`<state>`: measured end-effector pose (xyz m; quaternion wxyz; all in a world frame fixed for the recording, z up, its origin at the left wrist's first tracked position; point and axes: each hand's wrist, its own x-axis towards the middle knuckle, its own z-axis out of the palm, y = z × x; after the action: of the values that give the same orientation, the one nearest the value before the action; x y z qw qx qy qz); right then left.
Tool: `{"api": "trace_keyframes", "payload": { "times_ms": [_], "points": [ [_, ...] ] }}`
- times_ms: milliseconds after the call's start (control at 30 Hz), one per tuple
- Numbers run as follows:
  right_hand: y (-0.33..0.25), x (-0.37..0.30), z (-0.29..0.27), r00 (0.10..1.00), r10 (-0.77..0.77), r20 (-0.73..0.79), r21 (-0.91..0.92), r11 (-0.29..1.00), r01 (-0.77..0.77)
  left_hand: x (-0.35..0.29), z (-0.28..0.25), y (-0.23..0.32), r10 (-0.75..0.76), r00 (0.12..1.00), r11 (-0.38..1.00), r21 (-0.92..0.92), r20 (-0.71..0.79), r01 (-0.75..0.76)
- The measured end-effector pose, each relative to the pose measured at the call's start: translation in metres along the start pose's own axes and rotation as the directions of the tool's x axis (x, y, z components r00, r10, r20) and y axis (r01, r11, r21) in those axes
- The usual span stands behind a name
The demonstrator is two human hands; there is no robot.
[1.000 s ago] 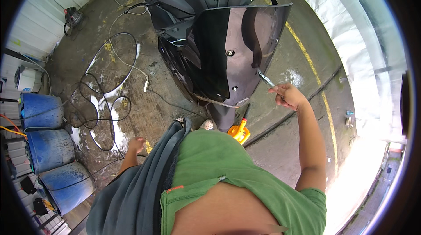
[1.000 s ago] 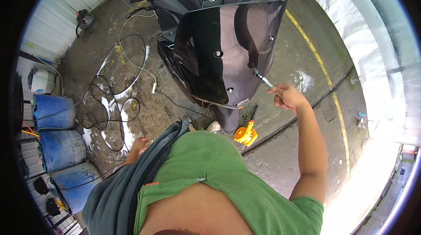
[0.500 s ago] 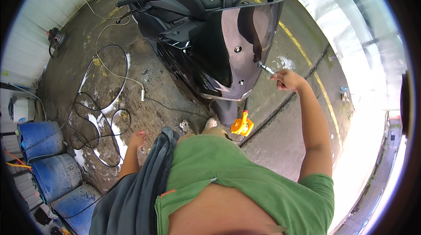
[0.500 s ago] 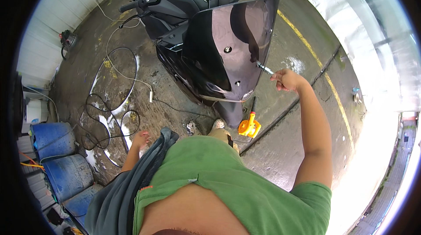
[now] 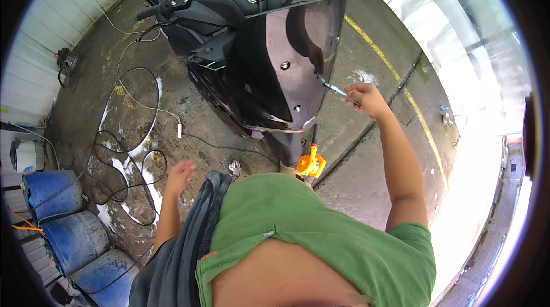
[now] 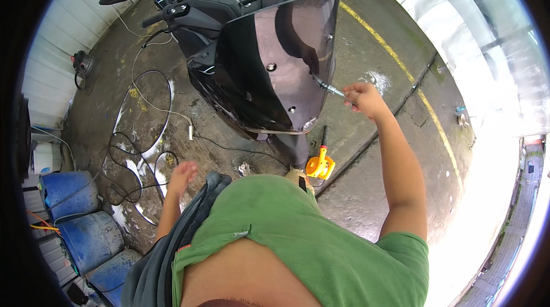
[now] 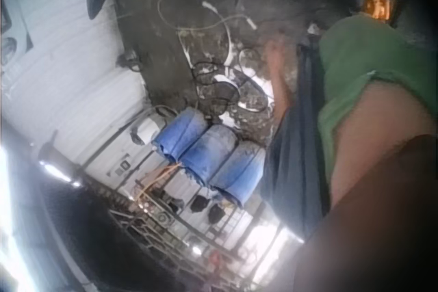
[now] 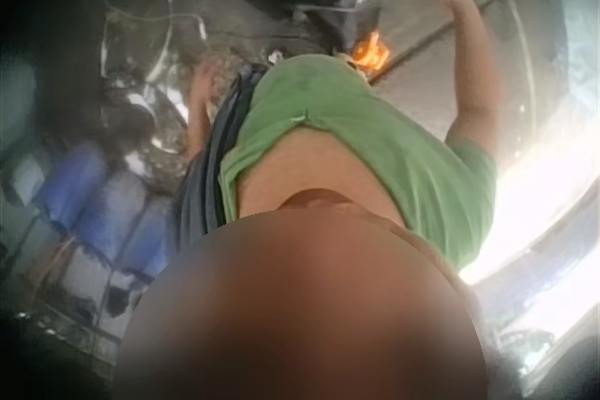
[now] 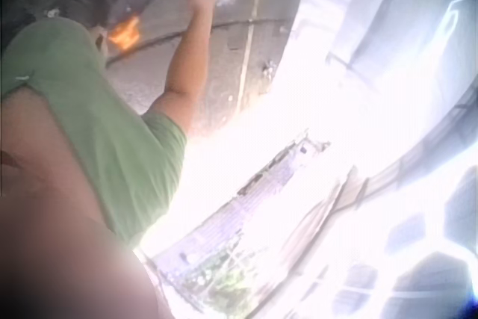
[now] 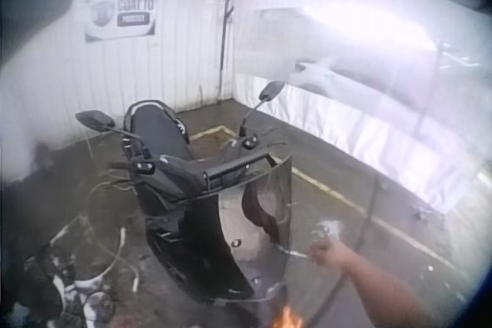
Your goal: The person uses a socket wrench to remove several bolts from the front fairing of a black motorcycle. After loosening the bolts, the person detaches the fairing and sets it aside.
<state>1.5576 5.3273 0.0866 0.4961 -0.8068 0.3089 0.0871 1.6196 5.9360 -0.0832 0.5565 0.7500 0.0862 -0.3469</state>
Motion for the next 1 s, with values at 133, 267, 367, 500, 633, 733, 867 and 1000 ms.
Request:
{"api": "trace_keyframes", "payload": {
  "times_ms": [133,267,367,500,633,733,867,1000],
  "points": [
    [0.017,-0.013,0.008,0.996,0.093,-0.013,0.661,0.748,-0.061,-0.006,0.091,0.124,0.287,0.851,0.925,0.105,0.440,-0.366],
    [0.023,-0.013,0.016,0.984,0.169,0.057,0.729,0.667,-0.156,-0.007,0.224,0.202,0.333,0.645,0.879,0.022,0.687,-0.477],
    [0.019,-0.005,0.010,0.978,0.156,0.142,0.518,0.830,-0.207,0.012,0.311,0.225,0.273,0.680,0.893,0.083,0.681,-0.442],
    [0.024,-0.002,0.009,0.968,-0.253,-0.006,0.043,0.967,0.253,0.033,0.375,0.235,0.026,0.858,0.892,-0.400,0.513,0.212],
    [0.041,-0.011,0.020,0.717,-0.691,-0.093,-0.398,0.686,0.609,0.045,0.408,0.239,0.093,0.899,0.770,-0.603,0.428,0.208],
    [0.042,-0.015,0.028,0.619,-0.752,-0.225,-0.237,0.659,0.714,0.048,0.421,0.237,0.076,0.928,0.668,-0.710,0.365,0.224],
    [0.043,-0.020,0.020,0.990,0.109,0.094,0.750,0.646,-0.142,0.055,0.426,0.232,0.149,0.921,0.579,-0.787,0.360,0.213],
    [0.052,-0.024,0.017,0.955,0.038,0.296,0.737,0.627,-0.253,0.056,0.424,0.227,0.225,0.888,0.534,-0.813,0.400,0.230]
  ]
}}
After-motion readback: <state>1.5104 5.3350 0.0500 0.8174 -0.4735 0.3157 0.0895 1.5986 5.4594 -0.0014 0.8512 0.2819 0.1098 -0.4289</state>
